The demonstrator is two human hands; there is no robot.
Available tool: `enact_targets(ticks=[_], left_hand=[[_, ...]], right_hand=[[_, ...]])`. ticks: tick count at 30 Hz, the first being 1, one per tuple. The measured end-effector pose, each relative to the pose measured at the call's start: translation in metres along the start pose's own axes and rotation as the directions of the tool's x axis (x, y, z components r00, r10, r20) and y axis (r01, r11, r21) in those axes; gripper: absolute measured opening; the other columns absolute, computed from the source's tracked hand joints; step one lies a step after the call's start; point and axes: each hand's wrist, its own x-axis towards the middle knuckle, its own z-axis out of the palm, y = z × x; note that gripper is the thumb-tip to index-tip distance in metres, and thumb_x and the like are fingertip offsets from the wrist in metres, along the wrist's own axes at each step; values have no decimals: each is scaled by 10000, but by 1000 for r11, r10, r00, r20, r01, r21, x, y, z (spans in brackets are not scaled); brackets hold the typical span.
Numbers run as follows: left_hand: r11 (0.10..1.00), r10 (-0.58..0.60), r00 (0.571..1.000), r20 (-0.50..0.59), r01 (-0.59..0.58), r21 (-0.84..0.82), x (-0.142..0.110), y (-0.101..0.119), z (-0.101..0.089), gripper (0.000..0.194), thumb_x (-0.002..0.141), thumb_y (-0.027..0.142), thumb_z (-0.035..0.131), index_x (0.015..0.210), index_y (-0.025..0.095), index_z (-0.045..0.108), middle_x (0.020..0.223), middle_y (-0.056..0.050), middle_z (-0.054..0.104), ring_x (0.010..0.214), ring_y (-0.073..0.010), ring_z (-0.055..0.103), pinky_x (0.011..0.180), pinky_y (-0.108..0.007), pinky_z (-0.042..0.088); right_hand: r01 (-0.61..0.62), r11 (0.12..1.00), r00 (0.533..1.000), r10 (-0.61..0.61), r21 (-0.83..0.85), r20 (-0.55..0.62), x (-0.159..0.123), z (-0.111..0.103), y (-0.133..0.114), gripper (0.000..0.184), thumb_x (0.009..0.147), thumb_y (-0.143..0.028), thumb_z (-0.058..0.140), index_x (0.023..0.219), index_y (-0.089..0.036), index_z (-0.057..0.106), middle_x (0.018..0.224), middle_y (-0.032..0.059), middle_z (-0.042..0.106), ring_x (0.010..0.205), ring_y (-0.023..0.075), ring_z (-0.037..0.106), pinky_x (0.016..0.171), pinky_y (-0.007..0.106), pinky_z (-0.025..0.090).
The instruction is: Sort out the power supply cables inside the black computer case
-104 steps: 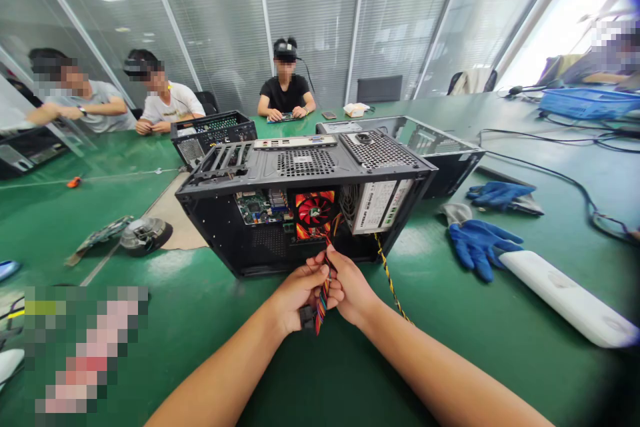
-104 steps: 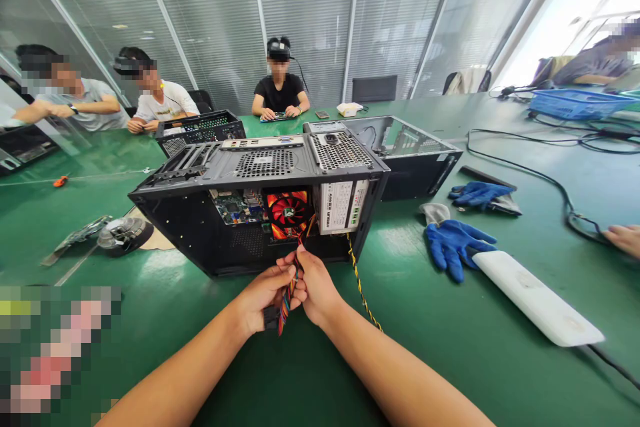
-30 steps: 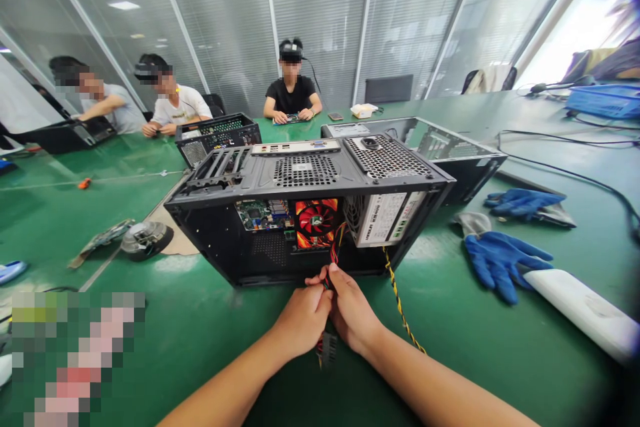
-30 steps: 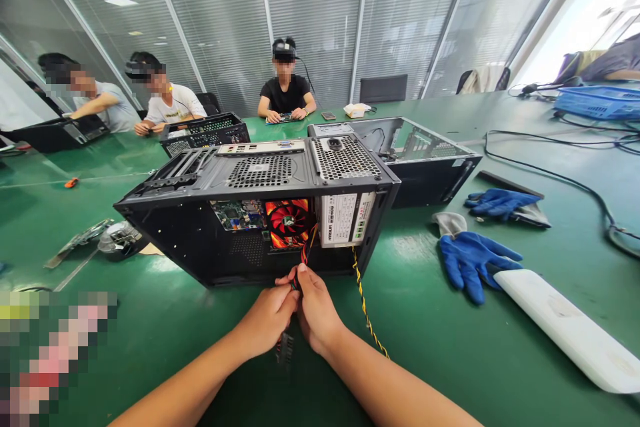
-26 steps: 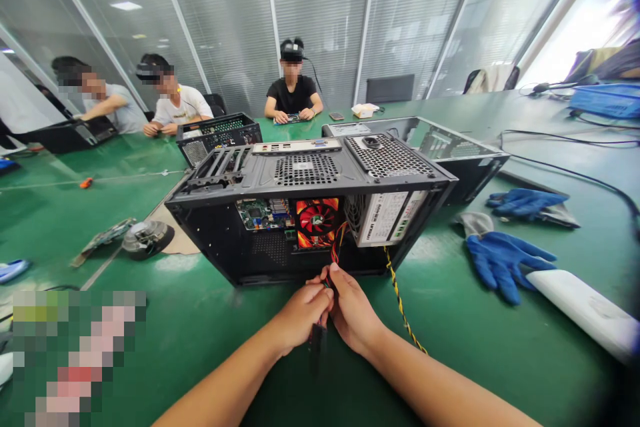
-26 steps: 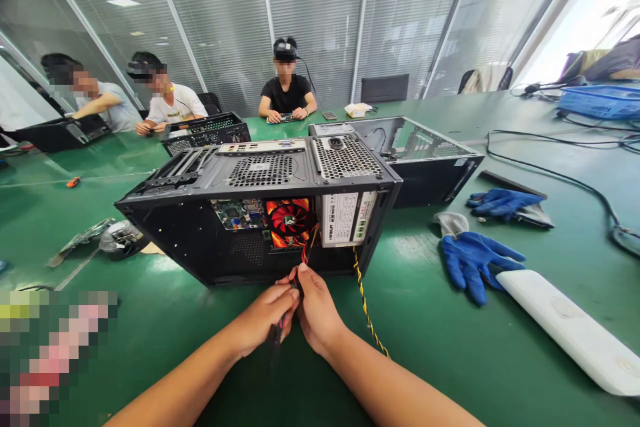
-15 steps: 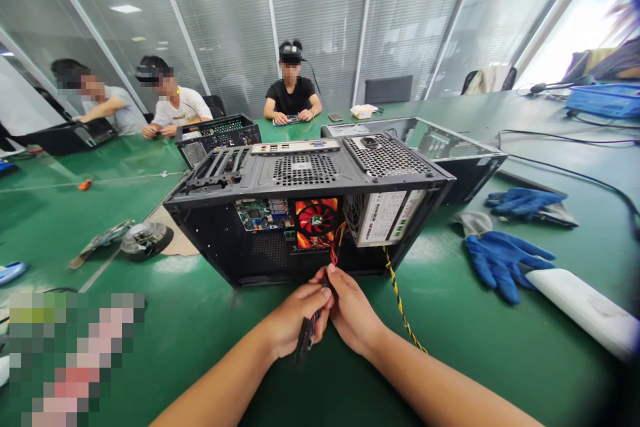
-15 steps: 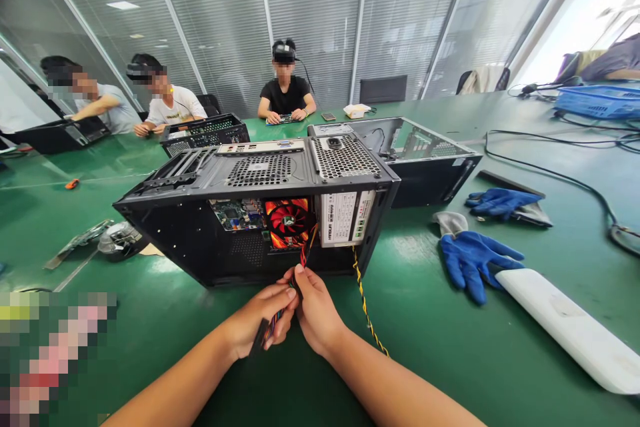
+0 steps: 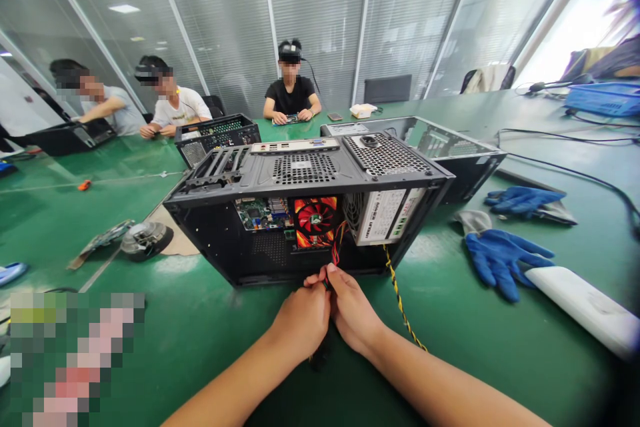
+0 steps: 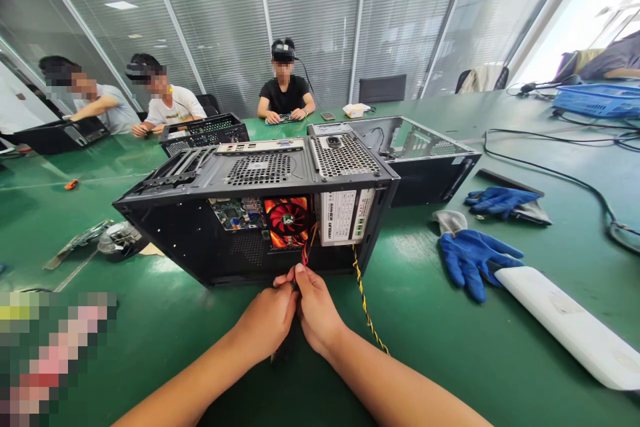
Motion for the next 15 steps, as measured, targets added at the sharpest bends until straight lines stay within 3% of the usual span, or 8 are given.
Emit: enact_targets(ticks=[6, 8, 10, 12, 13, 15], left_hand=[[995, -68, 997, -48, 72, 71, -1, 1, 4, 153, 878, 294, 433, 814, 184, 520, 679, -95, 573, 722, -278, 612, 712, -376, 413], [998, -33, 999, -41, 31, -46, 0, 1, 3, 149, 865, 305, 464, 771, 197, 506, 662, -62, 553, 690, -234, 587, 678, -328, 394], [963, -33, 999, 43, 44, -265, 2, 0, 0, 197, 858, 331, 479, 709, 202, 479, 595, -15, 507, 583, -172, 529, 599, -277, 365], [809, -68, 967, 245, 197, -554, 3, 0, -5, 256, 868, 373, 455, 677, 203, 442, 488, 40, 415, 427, -111, 397, 483, -239, 301], [649, -62, 929, 365, 315, -692, 3, 0, -8, 268, 880, 399, 428, 696, 205, 428, 446, 68, 362, 365, -89, 311, 433, -225, 256], [334, 60, 813, 579, 530, -780, 3, 0, -13, 264, 876, 428, 451, 734, 207, 422, 411, 95, 329, 308, -66, 212, 368, -207, 162]], right_hand=[[14, 1000, 1000, -14, -10, 10, 1, 0, 0, 312, 721, -481, 704, 691, -194, 584, 738, 37, 691, 803, 207, 629, 736, 320, 447], [14, 1000, 1000, -14, -5, -4, 2, -2, 1, 309, 714, -472, 711, 679, -194, 583, 720, 31, 683, 776, 202, 626, 729, 318, 446], [4, 1000, 1000, -4, 11, -16, 2, -3, 2, 305, 712, -466, 715, 668, -194, 584, 685, 17, 664, 737, 192, 618, 718, 313, 445], [-2, 1000, 1000, 3, 28, -20, 2, -4, 2, 298, 722, -464, 706, 666, -194, 594, 653, 1, 637, 694, 177, 603, 699, 298, 442], [-3, 999, 1000, 3, 33, -19, 2, -4, 2, 294, 728, -464, 700, 671, -193, 601, 644, -5, 625, 675, 168, 593, 688, 290, 440], [-8, 999, 1000, 9, 37, -9, 1, -3, 0, 288, 743, -466, 684, 690, -192, 617, 646, -8, 618, 658, 160, 580, 683, 282, 438]])
